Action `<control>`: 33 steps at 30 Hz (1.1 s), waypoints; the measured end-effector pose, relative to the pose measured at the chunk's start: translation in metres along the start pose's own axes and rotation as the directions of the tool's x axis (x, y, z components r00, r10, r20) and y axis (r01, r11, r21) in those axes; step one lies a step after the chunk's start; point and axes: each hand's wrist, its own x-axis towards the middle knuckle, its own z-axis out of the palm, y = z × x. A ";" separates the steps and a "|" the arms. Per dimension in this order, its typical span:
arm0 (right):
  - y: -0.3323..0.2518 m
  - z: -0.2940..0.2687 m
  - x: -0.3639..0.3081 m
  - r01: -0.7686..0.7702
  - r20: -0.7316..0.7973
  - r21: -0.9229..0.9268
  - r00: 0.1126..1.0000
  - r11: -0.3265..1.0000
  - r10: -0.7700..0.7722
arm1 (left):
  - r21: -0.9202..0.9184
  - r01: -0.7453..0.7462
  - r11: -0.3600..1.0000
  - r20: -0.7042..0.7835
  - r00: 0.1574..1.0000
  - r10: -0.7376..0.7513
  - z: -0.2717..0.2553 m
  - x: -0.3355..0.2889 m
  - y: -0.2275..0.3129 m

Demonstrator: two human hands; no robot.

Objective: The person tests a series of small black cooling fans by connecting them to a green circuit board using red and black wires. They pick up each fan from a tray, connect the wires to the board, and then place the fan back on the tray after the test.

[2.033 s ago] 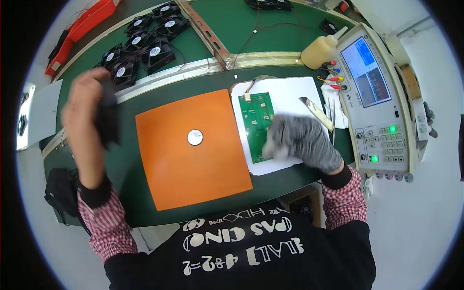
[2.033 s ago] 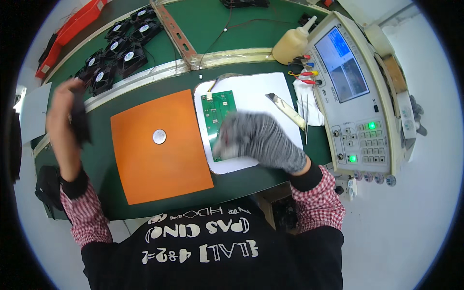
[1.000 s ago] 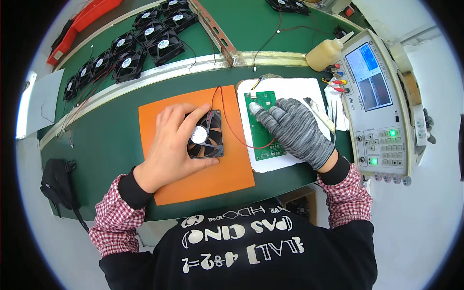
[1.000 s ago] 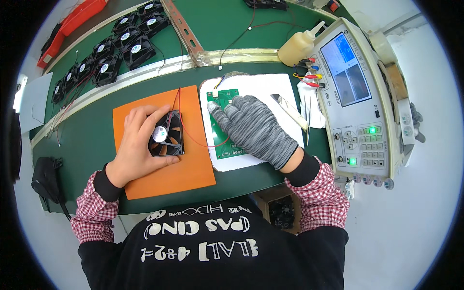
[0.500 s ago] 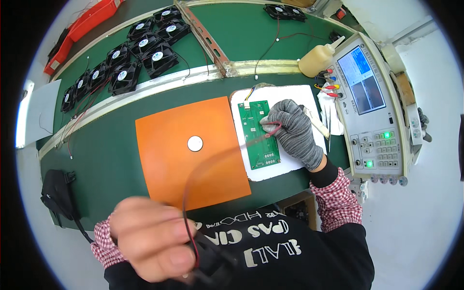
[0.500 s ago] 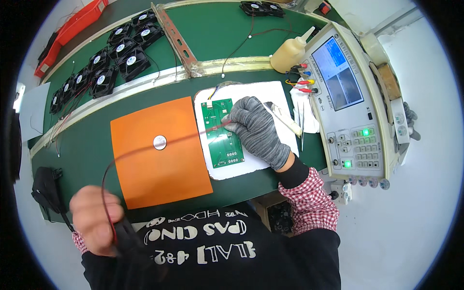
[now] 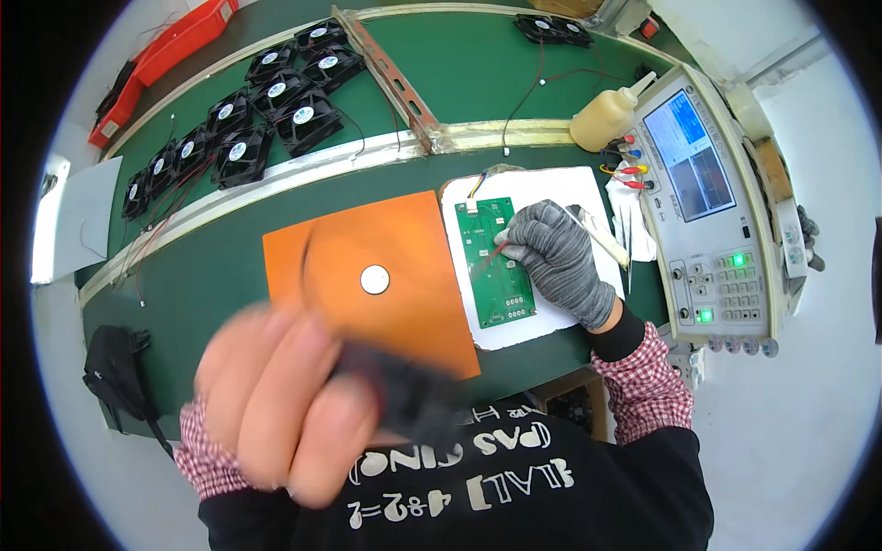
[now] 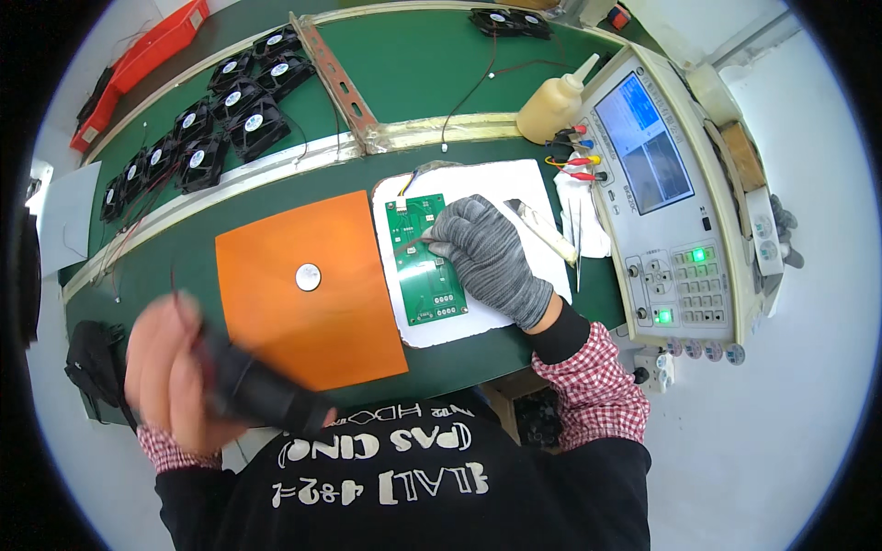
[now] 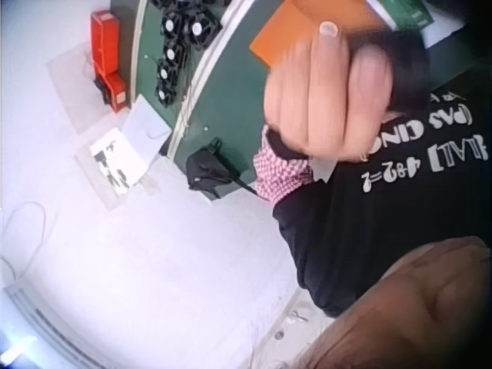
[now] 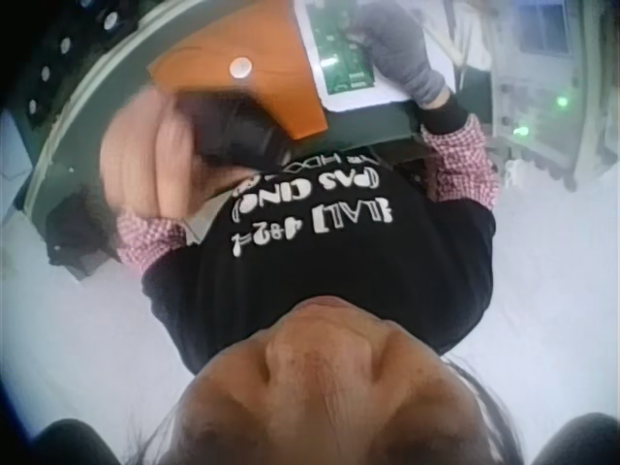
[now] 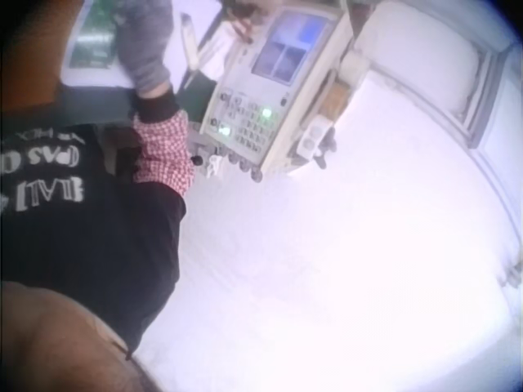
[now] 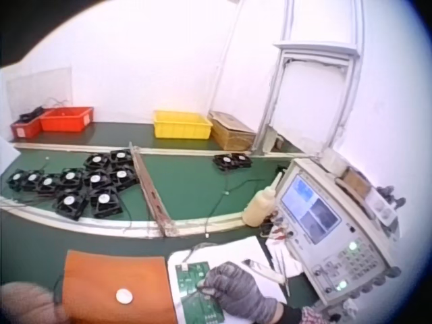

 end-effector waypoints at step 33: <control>-0.055 -0.003 0.017 0.376 0.146 0.341 0.884 0.861 -0.444 | -0.817 -0.017 0.576 0.330 0.805 0.493 0.015 -0.002 0.008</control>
